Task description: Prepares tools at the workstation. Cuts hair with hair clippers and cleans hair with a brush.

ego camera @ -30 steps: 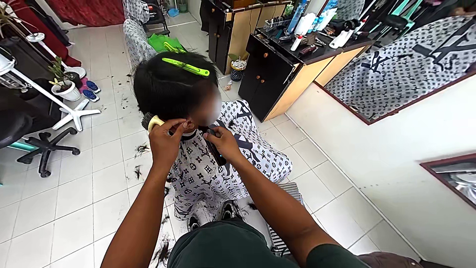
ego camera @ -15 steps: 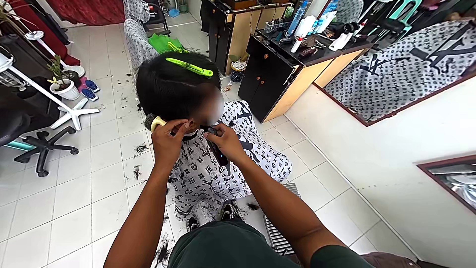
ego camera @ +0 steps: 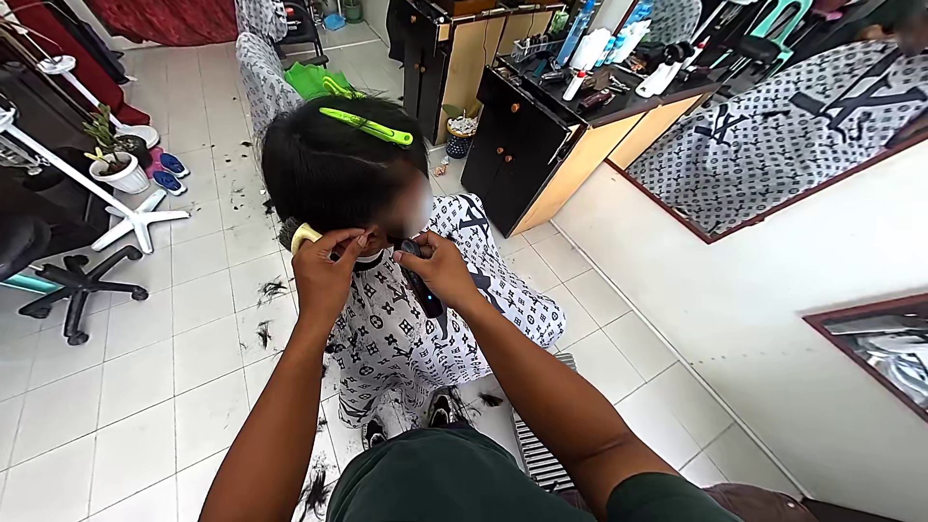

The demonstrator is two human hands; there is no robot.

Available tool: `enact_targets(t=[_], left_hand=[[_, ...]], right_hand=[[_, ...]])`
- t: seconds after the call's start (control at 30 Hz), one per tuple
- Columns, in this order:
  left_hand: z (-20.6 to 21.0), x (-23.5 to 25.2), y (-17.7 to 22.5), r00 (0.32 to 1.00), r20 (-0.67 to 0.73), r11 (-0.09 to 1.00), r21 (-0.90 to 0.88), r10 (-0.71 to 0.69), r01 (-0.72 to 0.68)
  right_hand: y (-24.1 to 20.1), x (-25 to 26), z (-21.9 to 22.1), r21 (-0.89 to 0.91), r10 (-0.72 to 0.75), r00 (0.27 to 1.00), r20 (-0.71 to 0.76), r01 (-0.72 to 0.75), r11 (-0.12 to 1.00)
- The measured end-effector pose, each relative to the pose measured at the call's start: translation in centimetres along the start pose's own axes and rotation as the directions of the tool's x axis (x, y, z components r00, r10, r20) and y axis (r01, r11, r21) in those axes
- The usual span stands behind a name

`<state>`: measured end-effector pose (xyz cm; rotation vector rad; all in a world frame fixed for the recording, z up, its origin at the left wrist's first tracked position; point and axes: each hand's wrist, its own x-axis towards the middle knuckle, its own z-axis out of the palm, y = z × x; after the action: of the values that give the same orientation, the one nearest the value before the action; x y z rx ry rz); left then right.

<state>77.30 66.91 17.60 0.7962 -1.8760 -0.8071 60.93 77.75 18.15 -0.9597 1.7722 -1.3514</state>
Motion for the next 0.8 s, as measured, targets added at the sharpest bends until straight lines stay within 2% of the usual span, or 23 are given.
enact_targets(t=[0.33,0.47,0.63,0.7,0.77,0.8], left_hand=[[0.2,0.1,-0.6,1.0,-0.018,0.999,-0.041,-0.005,0.005],[0.2,0.1,-0.5,1.0,-0.017,0.999,-0.046,-0.011,0.01],[0.1,0.2,-0.5,1.0,-0.007,0.999,-0.026,-0.02,0.02],[0.0,0.1,-0.3,1.0,-0.007,0.999,-0.033,-0.013,0.013],[0.0,-0.5,-0.2,0.998,-0.048,0.999,-0.011,0.045,-0.046],[0.0,-1.2,-0.2,0.988,-0.076,0.991,0.027,0.132,-0.13]], right_hand=[[-0.6,-0.2,-0.2,-0.048,-0.01,1.0,0.002,0.01,0.999],[-0.7,-0.3,-0.1,-0.046,-0.066,0.998,-0.014,0.065,0.997],[-0.7,-0.2,0.0,-0.069,-0.038,0.999,-0.021,0.037,0.997],[-0.6,-0.3,0.0,-0.064,-0.094,0.995,-0.016,0.093,0.994],[0.0,-0.8,-0.8,-0.07,-0.158,0.987,0.041,0.161,0.984],[0.7,-1.3,-1.6,-0.079,-0.166,0.983,0.073,0.171,0.982]])
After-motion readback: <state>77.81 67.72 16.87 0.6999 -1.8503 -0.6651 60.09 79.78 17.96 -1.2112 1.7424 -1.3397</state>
